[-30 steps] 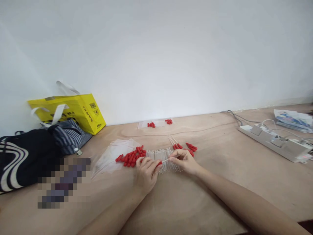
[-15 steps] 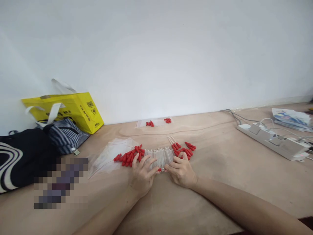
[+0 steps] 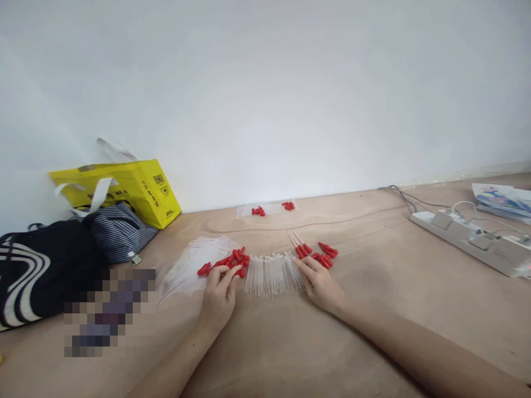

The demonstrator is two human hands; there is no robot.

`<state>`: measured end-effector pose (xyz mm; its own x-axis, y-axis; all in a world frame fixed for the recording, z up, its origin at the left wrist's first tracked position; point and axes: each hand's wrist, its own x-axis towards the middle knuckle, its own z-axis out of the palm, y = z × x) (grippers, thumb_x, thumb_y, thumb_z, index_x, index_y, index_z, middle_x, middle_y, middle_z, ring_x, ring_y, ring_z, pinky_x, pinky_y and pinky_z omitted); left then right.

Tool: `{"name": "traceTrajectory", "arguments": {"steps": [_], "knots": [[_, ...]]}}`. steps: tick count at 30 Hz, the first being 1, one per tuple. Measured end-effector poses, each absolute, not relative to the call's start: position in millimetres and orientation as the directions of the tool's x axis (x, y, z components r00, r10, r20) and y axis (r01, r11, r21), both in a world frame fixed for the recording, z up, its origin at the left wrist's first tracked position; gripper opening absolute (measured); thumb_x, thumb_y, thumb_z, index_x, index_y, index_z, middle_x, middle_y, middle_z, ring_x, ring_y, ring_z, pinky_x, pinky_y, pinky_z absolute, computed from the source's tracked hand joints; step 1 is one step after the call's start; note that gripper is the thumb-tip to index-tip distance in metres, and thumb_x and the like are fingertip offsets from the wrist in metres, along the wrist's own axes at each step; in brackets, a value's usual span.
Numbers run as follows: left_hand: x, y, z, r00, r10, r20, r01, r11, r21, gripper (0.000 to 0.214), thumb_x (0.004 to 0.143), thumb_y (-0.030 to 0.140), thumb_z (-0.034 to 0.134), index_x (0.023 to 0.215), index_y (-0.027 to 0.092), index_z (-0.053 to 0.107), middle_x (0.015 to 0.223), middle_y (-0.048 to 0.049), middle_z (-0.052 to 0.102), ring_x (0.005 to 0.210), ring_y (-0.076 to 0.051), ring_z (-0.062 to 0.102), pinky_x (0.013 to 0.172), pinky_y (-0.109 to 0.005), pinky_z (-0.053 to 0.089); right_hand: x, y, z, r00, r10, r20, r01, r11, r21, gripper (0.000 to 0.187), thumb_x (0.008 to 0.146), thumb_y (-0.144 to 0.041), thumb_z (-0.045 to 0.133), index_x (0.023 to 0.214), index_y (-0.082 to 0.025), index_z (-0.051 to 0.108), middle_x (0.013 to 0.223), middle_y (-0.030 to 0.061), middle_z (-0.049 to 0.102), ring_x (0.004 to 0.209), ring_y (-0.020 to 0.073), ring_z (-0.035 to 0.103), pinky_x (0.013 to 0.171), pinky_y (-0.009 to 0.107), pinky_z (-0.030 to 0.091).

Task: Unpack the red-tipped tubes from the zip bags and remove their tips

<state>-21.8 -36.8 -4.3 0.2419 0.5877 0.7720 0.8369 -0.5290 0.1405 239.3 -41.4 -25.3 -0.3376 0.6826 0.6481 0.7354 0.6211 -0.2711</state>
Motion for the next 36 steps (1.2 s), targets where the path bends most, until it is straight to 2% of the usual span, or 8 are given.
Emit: {"name": "traceTrajectory", "arguments": {"steps": [4, 11, 20, 25, 28, 30, 32, 36], "knots": [[-33.8, -25.4, -5.3, 0.075, 0.689, 0.721, 0.863, -0.407, 0.299, 0.032, 0.081, 0.028, 0.035, 0.095, 0.015, 0.06, 0.083, -0.0079, 0.051, 0.078, -0.018, 0.054, 0.072, -0.032, 0.047, 227.3, -33.2, -19.1, -0.305, 0.745, 0.593, 0.746, 0.574, -0.337, 0.029, 0.074, -0.001, 0.034, 0.087, -0.017, 0.054, 0.082, 0.0052, 0.05, 0.07, 0.0126, 0.049, 0.061, 0.021, 0.04], [-53.0, -17.7, -0.4, -0.149, 0.813, 0.563, 0.766, -0.265, 0.585, 0.039, 0.07, 0.041, 0.047, 0.096, 0.013, 0.055, 0.07, -0.0026, 0.054, 0.056, -0.014, 0.054, 0.055, -0.029, 0.049, 202.1, -20.5, -16.5, -0.295, 0.796, 0.528, 0.85, 0.471, -0.236, 0.03, 0.063, 0.006, 0.035, 0.074, -0.015, 0.052, 0.081, 0.0056, 0.049, 0.063, 0.0124, 0.046, 0.054, 0.021, 0.035], [-51.9, -16.4, 6.7, -0.249, 0.86, 0.444, 0.67, -0.178, 0.721, 0.041, 0.059, 0.049, 0.055, 0.082, 0.015, 0.053, 0.062, 0.0003, 0.055, 0.049, -0.012, 0.052, 0.05, -0.027, 0.048, 190.4, -30.6, -11.9, -0.35, 0.825, 0.443, 0.878, 0.453, -0.151, 0.02, 0.066, -0.001, 0.041, 0.075, -0.013, 0.054, 0.088, 0.0103, 0.051, 0.077, 0.0186, 0.047, 0.064, 0.028, 0.033], [-55.7, -15.6, 7.0, -0.288, 0.86, 0.421, 0.633, -0.16, 0.758, 0.045, 0.059, 0.05, 0.054, 0.086, 0.015, 0.055, 0.066, -0.0017, 0.057, 0.055, -0.014, 0.054, 0.055, -0.028, 0.048, 190.5, -36.8, -5.5, -0.343, 0.834, 0.432, 0.877, 0.449, -0.172, 0.016, 0.076, -0.013, 0.041, 0.08, -0.014, 0.056, 0.09, 0.0098, 0.053, 0.085, 0.0203, 0.048, 0.069, 0.031, 0.03], [-62.8, -12.9, 7.2, -0.33, 0.832, 0.445, 0.614, -0.169, 0.771, 0.044, 0.063, 0.051, 0.05, 0.086, 0.014, 0.056, 0.066, -0.0027, 0.058, 0.058, -0.015, 0.055, 0.056, -0.028, 0.047, 199.1, -27.8, 4.7, -0.272, 0.872, 0.407, 0.896, 0.384, -0.223, 0.019, 0.079, -0.017, 0.039, 0.083, -0.016, 0.058, 0.093, 0.0087, 0.056, 0.087, 0.0199, 0.05, 0.072, 0.032, 0.03], [-66.4, -12.8, 8.8, -0.356, 0.801, 0.481, 0.634, -0.171, 0.754, 0.042, 0.065, 0.051, 0.048, 0.084, 0.014, 0.057, 0.067, -0.0031, 0.058, 0.058, -0.014, 0.054, 0.055, -0.027, 0.046, 211.6, -13.5, 13.5, -0.15, 0.927, 0.344, 0.924, 0.255, -0.286, 0.021, 0.078, -0.016, 0.04, 0.086, -0.017, 0.06, 0.095, 0.0082, 0.057, 0.087, 0.0195, 0.051, 0.073, 0.032, 0.03], [-66.8, -14.7, 11.3, -0.364, 0.763, 0.533, 0.681, -0.173, 0.712, 0.039, 0.068, 0.049, 0.047, 0.083, 0.014, 0.058, 0.067, -0.0028, 0.057, 0.056, -0.013, 0.052, 0.052, -0.025, 0.045, 227.9, 5.6, 21.0, 0.034, 0.979, 0.202, 0.923, 0.046, -0.382, 0.022, 0.077, -0.018, 0.042, 0.089, -0.019, 0.061, 0.1, 0.008, 0.058, 0.092, 0.0198, 0.052, 0.076, 0.032, 0.031], [-54.3, -23.6, 14.3, -0.239, 0.687, 0.686, 0.802, -0.26, 0.538, 0.03, 0.073, 0.042, 0.046, 0.08, 0.015, 0.06, 0.067, -0.0025, 0.056, 0.055, -0.013, 0.05, 0.052, -0.025, 0.044, 255.7, 42.4, 25.2, 0.139, 0.99, 0.023, 0.894, -0.116, -0.433, 0.019, 0.07, -0.02, 0.051, 0.084, -0.018, 0.063, 0.085, 0.0072, 0.065, 0.077, 0.0182, 0.058, 0.062, 0.026, 0.037]]}}
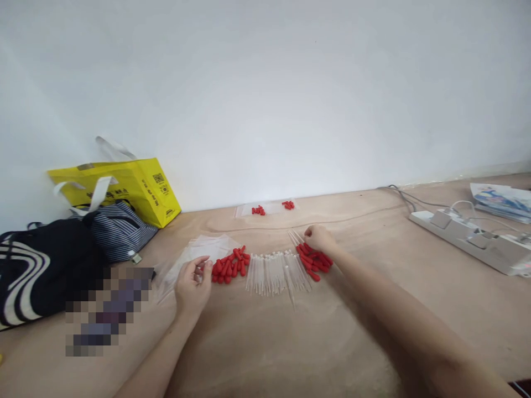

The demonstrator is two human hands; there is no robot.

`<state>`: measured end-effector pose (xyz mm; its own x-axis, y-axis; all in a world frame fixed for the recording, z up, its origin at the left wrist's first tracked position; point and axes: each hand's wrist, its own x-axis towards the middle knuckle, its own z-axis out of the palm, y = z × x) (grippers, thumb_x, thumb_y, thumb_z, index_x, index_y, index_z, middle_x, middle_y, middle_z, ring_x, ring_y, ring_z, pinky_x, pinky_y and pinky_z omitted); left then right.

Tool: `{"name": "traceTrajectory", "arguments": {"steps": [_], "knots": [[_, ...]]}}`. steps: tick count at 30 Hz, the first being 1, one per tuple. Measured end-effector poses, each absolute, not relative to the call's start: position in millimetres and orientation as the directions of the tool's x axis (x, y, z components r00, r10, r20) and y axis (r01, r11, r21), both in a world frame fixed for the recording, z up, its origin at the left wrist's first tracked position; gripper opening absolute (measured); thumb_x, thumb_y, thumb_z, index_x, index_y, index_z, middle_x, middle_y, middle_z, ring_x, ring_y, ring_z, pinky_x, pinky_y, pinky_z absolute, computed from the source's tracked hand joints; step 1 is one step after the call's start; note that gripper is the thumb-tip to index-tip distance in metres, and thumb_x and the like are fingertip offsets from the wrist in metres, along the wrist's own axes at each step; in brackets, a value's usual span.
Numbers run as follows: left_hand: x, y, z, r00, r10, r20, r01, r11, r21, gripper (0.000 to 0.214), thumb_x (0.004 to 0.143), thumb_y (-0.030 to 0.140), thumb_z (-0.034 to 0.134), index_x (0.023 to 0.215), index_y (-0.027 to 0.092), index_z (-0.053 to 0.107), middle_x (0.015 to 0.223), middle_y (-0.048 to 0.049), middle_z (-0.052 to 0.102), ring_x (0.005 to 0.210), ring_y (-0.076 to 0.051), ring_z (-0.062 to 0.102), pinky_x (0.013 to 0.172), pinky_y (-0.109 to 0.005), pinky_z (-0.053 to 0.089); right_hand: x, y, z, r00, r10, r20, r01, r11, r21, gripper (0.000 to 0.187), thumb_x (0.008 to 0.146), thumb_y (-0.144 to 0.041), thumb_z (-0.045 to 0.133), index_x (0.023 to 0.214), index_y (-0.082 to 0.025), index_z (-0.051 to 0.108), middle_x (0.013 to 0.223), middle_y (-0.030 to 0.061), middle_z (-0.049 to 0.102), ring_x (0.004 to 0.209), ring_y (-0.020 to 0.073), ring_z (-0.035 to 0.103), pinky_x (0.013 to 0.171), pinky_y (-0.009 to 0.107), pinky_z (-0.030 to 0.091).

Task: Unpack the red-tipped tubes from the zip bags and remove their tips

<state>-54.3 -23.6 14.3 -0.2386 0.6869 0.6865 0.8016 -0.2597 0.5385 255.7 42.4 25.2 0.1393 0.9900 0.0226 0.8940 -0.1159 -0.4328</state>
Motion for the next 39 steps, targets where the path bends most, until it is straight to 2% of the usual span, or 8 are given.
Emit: {"name": "traceTrajectory", "arguments": {"steps": [4, 8, 13, 18, 23, 27, 33, 39], "knots": [[-32.0, -34.2, 11.7, 0.073, 0.618, 0.783, 0.831, -0.471, 0.294, 0.017, 0.078, 0.029, 0.047, 0.079, 0.017, 0.059, 0.071, -0.0031, 0.059, 0.067, -0.014, 0.053, 0.065, -0.028, 0.044, 260.3, 61.8, 21.4, 0.156, 0.981, -0.117, 0.872, -0.193, -0.45, 0.015, 0.061, -0.023, 0.061, 0.074, -0.017, 0.065, 0.071, 0.0052, 0.065, 0.063, 0.0166, 0.059, 0.051, 0.023, 0.037], [-13.7, -44.1, 9.6, 0.334, 0.557, 0.76, 0.751, -0.645, 0.142, 0.01, 0.078, 0.022, 0.049, 0.079, 0.018, 0.058, 0.073, -0.0031, 0.059, 0.072, -0.015, 0.053, 0.07, -0.029, 0.043, 252.5, 69.2, 18.0, 0.172, 0.972, -0.158, 0.868, -0.226, -0.442, 0.014, 0.061, -0.022, 0.061, 0.072, -0.015, 0.065, 0.066, 0.0078, 0.064, 0.062, 0.0184, 0.06, 0.05, 0.023, 0.038], [7.6, -60.3, 10.6, 0.567, 0.487, 0.665, 0.615, -0.787, 0.052, 0.021, 0.069, 0.037, 0.062, 0.077, 0.019, 0.057, 0.078, -0.0037, 0.059, 0.077, -0.017, 0.05, 0.072, -0.032, 0.039, 246.8, 70.4, 15.4, 0.179, 0.979, -0.099, 0.865, -0.204, -0.459, 0.016, 0.066, -0.023, 0.058, 0.076, -0.013, 0.064, 0.074, 0.0118, 0.065, 0.068, 0.0213, 0.061, 0.054, 0.026, 0.04], [38.1, -72.5, 6.6, 0.588, 0.554, 0.589, 0.61, -0.782, 0.127, 0.044, 0.054, 0.057, 0.064, 0.067, 0.018, 0.05, 0.08, -0.0031, 0.057, 0.075, -0.018, 0.048, 0.068, -0.033, 0.035, 248.4, 56.2, 19.7, 0.221, 0.967, 0.125, 0.857, -0.131, -0.498, 0.028, 0.077, -0.022, 0.043, 0.099, -0.014, 0.057, 0.094, 0.0122, 0.063, 0.089, 0.0213, 0.057, 0.07, 0.029, 0.039], [55.8, -67.7, 2.3, 0.553, 0.609, 0.569, 0.675, -0.728, 0.123, 0.039, 0.057, 0.053, 0.064, 0.064, 0.018, 0.048, 0.075, -0.0018, 0.054, 0.073, -0.017, 0.046, 0.067, -0.032, 0.031, 254.8, 26.2, 13.7, 0.196, 0.919, 0.343, 0.858, 0.008, -0.513, 0.028, 0.081, -0.022, 0.036, 0.102, -0.017, 0.053, 0.1, 0.0076, 0.06, 0.098, 0.0188, 0.051, 0.083, 0.031, 0.032], [63.7, -59.0, 2.3, 0.529, 0.612, 0.589, 0.708, -0.7, 0.091, 0.03, 0.062, 0.044, 0.065, 0.064, 0.018, 0.049, 0.073, -0.0005, 0.054, 0.074, -0.017, 0.046, 0.071, -0.034, 0.03, 262.8, 4.8, -3.7, 0.121, 0.793, 0.597, 0.844, 0.235, -0.482, 0.024, 0.08, -0.025, 0.038, 0.094, -0.016, 0.055, 0.087, 0.007, 0.061, 0.085, 0.0189, 0.053, 0.081, 0.034, 0.03], [74.6, -45.9, 1.5, 0.462, 0.634, 0.62, 0.785, -0.617, 0.047, 0.022, 0.068, 0.038, 0.062, 0.066, 0.019, 0.051, 0.072, -0.001, 0.055, 0.075, -0.019, 0.047, 0.075, -0.037, 0.028, 264.5, -14.7, -9.5, 0.075, 0.748, 0.66, 0.824, 0.326, -0.464, 0.02, 0.081, -0.024, 0.038, 0.09, -0.017, 0.055, 0.088, 0.0072, 0.06, 0.083, 0.0183, 0.052, 0.078, 0.033, 0.029], [66.8, -54.3, 1.2, 0.42, 0.611, 0.671, 0.757, -0.643, 0.111, 0.016, 0.072, 0.033, 0.058, 0.066, 0.019, 0.052, 0.069, -0.0001, 0.058, 0.073, -0.017, 0.05, 0.075, -0.036, 0.028, 258.0, -32.6, 0.2, 0.127, 0.722, 0.68, 0.664, 0.447, -0.599, 0.013, 0.08, -0.028, 0.045, 0.081, -0.017, 0.053, 0.079, 0.0047, 0.06, 0.067, 0.0145, 0.053, 0.071, 0.031, 0.035]]}}
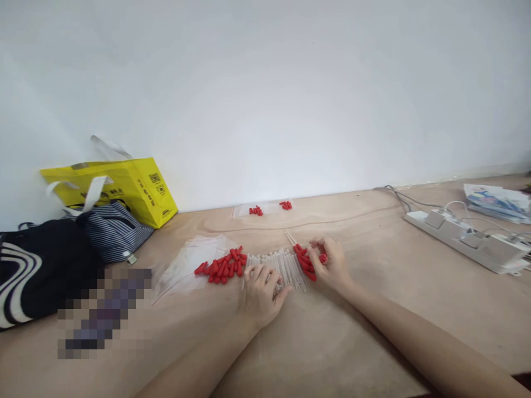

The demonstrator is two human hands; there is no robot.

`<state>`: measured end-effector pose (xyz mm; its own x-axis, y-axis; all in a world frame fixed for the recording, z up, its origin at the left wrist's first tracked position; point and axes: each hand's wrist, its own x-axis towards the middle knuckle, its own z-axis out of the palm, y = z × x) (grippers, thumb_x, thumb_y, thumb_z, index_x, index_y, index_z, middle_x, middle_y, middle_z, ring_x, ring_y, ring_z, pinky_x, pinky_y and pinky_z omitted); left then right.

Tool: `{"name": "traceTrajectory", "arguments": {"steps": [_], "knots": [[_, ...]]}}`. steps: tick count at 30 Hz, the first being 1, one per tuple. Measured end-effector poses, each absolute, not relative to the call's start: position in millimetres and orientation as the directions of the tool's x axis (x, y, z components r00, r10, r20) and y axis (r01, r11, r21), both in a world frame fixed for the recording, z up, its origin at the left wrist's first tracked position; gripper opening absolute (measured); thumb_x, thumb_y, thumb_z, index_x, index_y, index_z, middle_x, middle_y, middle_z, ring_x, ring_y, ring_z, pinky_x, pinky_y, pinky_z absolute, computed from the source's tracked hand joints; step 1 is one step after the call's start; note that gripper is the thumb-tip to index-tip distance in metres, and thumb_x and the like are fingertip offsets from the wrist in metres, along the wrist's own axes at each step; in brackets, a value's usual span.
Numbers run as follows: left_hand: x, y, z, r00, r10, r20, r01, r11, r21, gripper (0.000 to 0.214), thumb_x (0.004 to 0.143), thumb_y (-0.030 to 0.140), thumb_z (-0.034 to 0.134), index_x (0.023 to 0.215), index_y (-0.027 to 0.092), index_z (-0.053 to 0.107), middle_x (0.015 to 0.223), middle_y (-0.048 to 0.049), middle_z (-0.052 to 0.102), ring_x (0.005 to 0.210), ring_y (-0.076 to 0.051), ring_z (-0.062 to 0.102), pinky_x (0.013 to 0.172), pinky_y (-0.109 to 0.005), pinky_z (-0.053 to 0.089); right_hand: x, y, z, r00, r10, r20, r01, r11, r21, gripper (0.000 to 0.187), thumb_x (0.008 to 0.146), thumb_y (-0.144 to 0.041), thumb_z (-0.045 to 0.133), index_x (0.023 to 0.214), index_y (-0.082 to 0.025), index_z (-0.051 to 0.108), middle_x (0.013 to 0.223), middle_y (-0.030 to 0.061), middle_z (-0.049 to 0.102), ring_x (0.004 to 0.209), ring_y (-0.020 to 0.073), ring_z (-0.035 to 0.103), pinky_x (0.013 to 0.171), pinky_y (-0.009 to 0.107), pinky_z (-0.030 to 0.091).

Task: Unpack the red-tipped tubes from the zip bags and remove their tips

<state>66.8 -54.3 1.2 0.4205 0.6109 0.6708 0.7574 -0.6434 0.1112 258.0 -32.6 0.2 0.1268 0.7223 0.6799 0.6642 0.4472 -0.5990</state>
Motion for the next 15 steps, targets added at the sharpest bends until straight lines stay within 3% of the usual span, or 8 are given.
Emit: {"name": "traceTrajectory", "arguments": {"steps": [4, 8, 12, 15], "knots": [[56.5, -64.3, 5.0, 0.404, 0.606, 0.685, 0.742, -0.655, 0.141, 0.012, 0.074, 0.031, 0.055, 0.078, 0.02, 0.057, 0.076, -0.0011, 0.062, 0.076, -0.018, 0.052, 0.077, -0.035, 0.028, 248.7, -46.5, 0.0, 0.014, 0.834, 0.552, 0.35, 0.513, -0.784, 0.014, 0.077, -0.031, 0.051, 0.08, -0.017, 0.053, 0.071, 0.0024, 0.06, 0.06, 0.0124, 0.053, 0.058, 0.025, 0.041], [50.8, -67.2, 7.3, 0.431, 0.563, 0.705, 0.713, -0.691, 0.117, 0.021, 0.078, 0.032, 0.052, 0.094, 0.021, 0.058, 0.085, -0.0026, 0.065, 0.083, -0.019, 0.053, 0.079, -0.035, 0.027, 231.9, -57.5, -4.2, -0.134, 0.883, 0.449, 0.149, 0.466, -0.872, 0.017, 0.073, -0.034, 0.058, 0.076, -0.017, 0.056, 0.072, 0.0028, 0.062, 0.066, 0.013, 0.057, 0.061, 0.025, 0.044], [46.2, -66.2, 6.7, 0.482, 0.549, 0.683, 0.692, -0.717, 0.088, 0.016, 0.083, 0.024, 0.044, 0.082, 0.023, 0.06, 0.071, 0.0015, 0.065, 0.074, -0.015, 0.054, 0.079, -0.035, 0.025, 225.4, -58.4, -9.1, -0.232, 0.893, 0.385, 0.109, 0.417, -0.902, 0.022, 0.071, -0.038, 0.06, 0.072, -0.017, 0.059, 0.069, 0.0027, 0.063, 0.063, 0.0128, 0.057, 0.06, 0.025, 0.045], [39.9, -66.0, 6.9, 0.462, 0.55, 0.696, 0.717, -0.694, 0.072, 0.014, 0.082, 0.023, 0.047, 0.076, 0.023, 0.06, 0.067, 0.0024, 0.064, 0.071, -0.015, 0.054, 0.079, -0.037, 0.025, 232.3, -55.8, -8.2, -0.241, 0.868, 0.434, 0.245, 0.488, -0.838, 0.023, 0.074, -0.04, 0.057, 0.069, -0.018, 0.062, 0.064, 0.0021, 0.062, 0.06, 0.0124, 0.054, 0.058, 0.026, 0.043]]}}
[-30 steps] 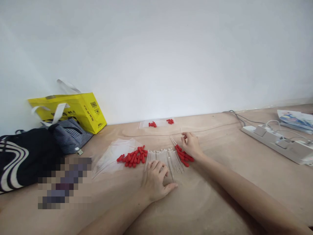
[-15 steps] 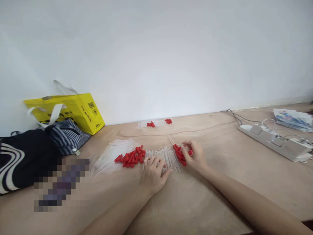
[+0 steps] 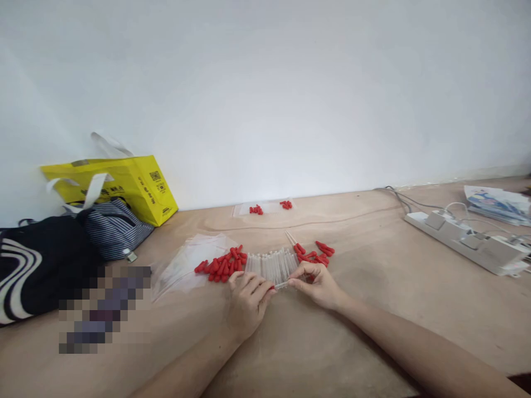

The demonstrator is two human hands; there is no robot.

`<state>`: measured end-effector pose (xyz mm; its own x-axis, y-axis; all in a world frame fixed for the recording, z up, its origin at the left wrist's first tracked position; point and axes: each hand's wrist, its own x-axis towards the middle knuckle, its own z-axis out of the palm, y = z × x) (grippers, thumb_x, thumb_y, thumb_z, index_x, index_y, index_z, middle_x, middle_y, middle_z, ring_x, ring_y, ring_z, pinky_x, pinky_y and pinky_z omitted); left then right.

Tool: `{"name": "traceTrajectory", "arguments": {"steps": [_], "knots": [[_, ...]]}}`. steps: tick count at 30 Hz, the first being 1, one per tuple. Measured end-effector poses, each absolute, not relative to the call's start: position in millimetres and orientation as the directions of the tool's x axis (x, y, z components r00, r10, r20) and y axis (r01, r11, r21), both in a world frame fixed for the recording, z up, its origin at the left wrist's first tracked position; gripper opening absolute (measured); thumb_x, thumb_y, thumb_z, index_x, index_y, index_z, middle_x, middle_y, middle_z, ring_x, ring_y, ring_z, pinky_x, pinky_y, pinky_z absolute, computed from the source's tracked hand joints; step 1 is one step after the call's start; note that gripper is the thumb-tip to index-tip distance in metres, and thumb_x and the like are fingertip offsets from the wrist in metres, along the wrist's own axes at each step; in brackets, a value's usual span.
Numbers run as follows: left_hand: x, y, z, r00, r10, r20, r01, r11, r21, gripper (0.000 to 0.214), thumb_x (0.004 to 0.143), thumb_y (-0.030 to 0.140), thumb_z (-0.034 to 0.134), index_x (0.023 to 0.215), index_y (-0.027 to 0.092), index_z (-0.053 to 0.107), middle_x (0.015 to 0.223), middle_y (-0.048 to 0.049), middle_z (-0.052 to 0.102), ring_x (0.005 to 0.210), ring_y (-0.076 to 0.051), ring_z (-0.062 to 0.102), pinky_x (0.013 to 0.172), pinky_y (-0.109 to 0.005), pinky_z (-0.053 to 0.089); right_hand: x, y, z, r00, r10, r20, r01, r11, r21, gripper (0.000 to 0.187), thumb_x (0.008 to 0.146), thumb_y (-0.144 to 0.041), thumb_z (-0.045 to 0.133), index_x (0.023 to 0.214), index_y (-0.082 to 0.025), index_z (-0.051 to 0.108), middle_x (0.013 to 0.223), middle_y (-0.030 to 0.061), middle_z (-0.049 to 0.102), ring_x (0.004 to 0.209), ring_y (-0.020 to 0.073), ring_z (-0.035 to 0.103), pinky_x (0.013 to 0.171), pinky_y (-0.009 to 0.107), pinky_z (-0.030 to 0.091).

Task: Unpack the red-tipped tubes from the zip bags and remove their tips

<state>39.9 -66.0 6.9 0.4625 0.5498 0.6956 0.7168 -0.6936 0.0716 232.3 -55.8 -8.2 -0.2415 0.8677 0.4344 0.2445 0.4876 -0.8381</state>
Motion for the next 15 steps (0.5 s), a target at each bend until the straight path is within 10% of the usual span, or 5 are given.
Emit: {"name": "traceTrajectory", "arguments": {"steps": [8, 15], "knots": [[35.6, -66.9, 7.2, 0.484, 0.501, 0.717, 0.721, -0.693, -0.003, 0.013, 0.081, 0.024, 0.049, 0.076, 0.024, 0.061, 0.068, 0.0021, 0.064, 0.074, -0.015, 0.054, 0.082, -0.038, 0.024, 218.7, -63.7, -6.4, -0.482, 0.506, 0.715, 0.663, 0.744, -0.079, 0.017, 0.083, -0.02, 0.046, 0.086, -0.022, 0.063, 0.061, 0.0002, 0.059, 0.066, 0.0131, 0.046, 0.068, 0.033, 0.025], [32.9, -64.1, 8.0, 0.525, 0.509, 0.682, 0.721, -0.692, -0.039, 0.016, 0.082, 0.023, 0.045, 0.073, 0.023, 0.059, 0.079, 0.0003, 0.065, 0.083, -0.018, 0.054, 0.088, -0.044, 0.019, 214.6, -62.8, -16.5, -0.481, 0.491, 0.726, 0.701, 0.713, -0.018, 0.014, 0.078, -0.014, 0.046, 0.077, -0.019, 0.06, 0.058, -0.0014, 0.055, 0.064, 0.0123, 0.041, 0.072, 0.034, 0.022]]}}
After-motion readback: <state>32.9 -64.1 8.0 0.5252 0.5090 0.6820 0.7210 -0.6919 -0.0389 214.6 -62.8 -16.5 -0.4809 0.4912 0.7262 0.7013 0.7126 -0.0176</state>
